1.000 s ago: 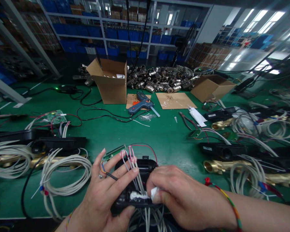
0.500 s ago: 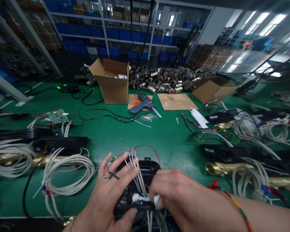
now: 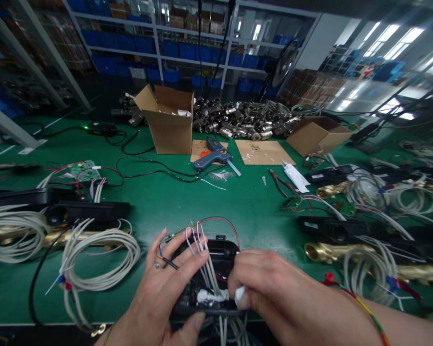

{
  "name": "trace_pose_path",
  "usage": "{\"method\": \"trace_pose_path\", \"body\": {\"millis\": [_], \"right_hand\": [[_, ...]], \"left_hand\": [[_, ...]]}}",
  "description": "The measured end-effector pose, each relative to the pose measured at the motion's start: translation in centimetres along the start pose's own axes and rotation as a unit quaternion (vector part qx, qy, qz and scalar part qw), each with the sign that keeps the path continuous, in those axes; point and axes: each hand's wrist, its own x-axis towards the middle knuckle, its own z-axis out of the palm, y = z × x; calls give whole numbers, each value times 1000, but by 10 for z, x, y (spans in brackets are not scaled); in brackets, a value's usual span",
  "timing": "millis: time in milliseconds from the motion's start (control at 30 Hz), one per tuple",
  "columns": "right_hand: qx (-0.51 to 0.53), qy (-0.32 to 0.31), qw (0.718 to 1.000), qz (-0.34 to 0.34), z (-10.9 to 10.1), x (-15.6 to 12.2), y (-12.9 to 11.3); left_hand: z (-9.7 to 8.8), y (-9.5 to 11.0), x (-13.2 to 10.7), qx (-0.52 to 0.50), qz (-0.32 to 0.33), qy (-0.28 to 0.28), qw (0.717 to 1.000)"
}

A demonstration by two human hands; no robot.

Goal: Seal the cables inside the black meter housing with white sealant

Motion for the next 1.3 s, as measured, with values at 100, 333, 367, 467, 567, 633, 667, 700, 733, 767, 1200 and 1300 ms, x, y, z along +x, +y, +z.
{"method": "trace_pose_path", "body": {"millis": [100, 333, 367, 467, 567, 633, 667, 700, 733, 767, 1200, 1300], "right_hand": [[11, 6, 1000, 4, 0, -2, 3], [22, 5, 1000, 1, 2, -3, 4], [22, 6, 1000, 1, 2, -2, 4], [22, 9, 1000, 0, 3, -2, 5], [17, 8, 1000, 7, 3, -2, 8], [10, 5, 1000, 18, 3, -2, 8], [7, 2, 1000, 23, 2, -1, 8], [4, -3, 1000, 27, 2, -1, 7], [1, -6, 1000, 29, 2, -1, 7], [-4, -6, 999, 32, 2, -1, 6], [8, 68, 996, 48, 4, -2, 8], [58, 62, 994, 68, 1, -7, 10]], "left_hand": [[-1, 1, 0, -10, -3, 2, 1000], [0, 1, -1, -17, -7, 0, 1000], [0, 1, -1, -15, -9, 1, 1000], [0, 2, 0, -8, -10, 2, 1000], [1, 2, 0, -6, -7, 6, 1000], [2, 1, 0, -7, -9, 9, 1000], [2, 1, 0, -8, -8, 9, 1000], [2, 1, 0, -8, -9, 8, 1000], [2, 2, 0, -8, -9, 6, 1000], [1, 2, 0, -8, -10, 5, 1000], [36, -29, -13, 60, 32, 68, 995], [29, -23, -11, 41, 18, 53, 998]]}}
